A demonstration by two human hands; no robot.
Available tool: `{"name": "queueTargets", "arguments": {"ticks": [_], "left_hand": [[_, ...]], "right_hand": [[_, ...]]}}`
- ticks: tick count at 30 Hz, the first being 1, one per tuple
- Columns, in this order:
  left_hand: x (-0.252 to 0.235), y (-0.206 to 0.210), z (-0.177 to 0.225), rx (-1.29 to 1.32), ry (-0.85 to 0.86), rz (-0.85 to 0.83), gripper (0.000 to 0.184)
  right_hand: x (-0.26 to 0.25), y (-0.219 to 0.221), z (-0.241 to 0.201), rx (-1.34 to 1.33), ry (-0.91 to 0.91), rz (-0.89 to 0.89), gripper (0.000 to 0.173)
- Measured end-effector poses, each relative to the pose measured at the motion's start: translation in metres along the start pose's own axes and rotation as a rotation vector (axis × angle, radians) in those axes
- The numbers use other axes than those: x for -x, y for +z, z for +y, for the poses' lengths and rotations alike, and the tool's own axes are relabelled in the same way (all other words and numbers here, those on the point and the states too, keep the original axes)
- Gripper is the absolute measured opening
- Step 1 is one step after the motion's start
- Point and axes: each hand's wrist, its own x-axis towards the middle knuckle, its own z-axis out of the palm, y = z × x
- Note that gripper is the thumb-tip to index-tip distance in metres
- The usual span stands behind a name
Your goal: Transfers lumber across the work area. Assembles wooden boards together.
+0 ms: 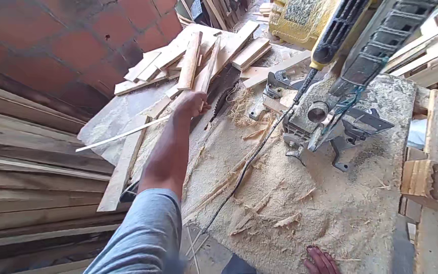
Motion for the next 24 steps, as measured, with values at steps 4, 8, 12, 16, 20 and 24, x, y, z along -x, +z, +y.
{"name": "queueTargets", "arguments": {"ticks": [4, 8, 12, 16, 20, 24], "left_hand": [[0.06, 0.029, -0.058, 0.308, 0.066, -0.046, 0.026], [0.122, 0.039, -0.084, 0.268, -0.071, -0.053, 0.021], [0.283, 0.062, -0.101, 0.397, 0.193, 0.0, 0.012], [0.473, 0.142, -0.175, 0.426, 0.593, -0.178, 0.02], [0.64, 0.274, -0.248, 0.339, 0.549, -0.589, 0.028], [0.747, 0.421, -0.271, 0.043, 0.324, -0.834, 0.046]], "right_hand": [[-0.004, -0.003, 0.001, 0.015, -0.02, 0.011, 0.054], [-0.004, -0.012, -0.007, -0.019, -0.001, 0.101, 0.052], [0.042, -0.058, -0.026, -0.254, 0.086, 0.392, 0.043], [0.156, -0.111, 0.013, -0.446, 0.102, 0.392, 0.037], [0.278, -0.175, 0.099, -0.652, 0.328, 0.186, 0.051], [0.348, -0.249, 0.176, -0.963, 0.6, 0.32, 0.079]]}}
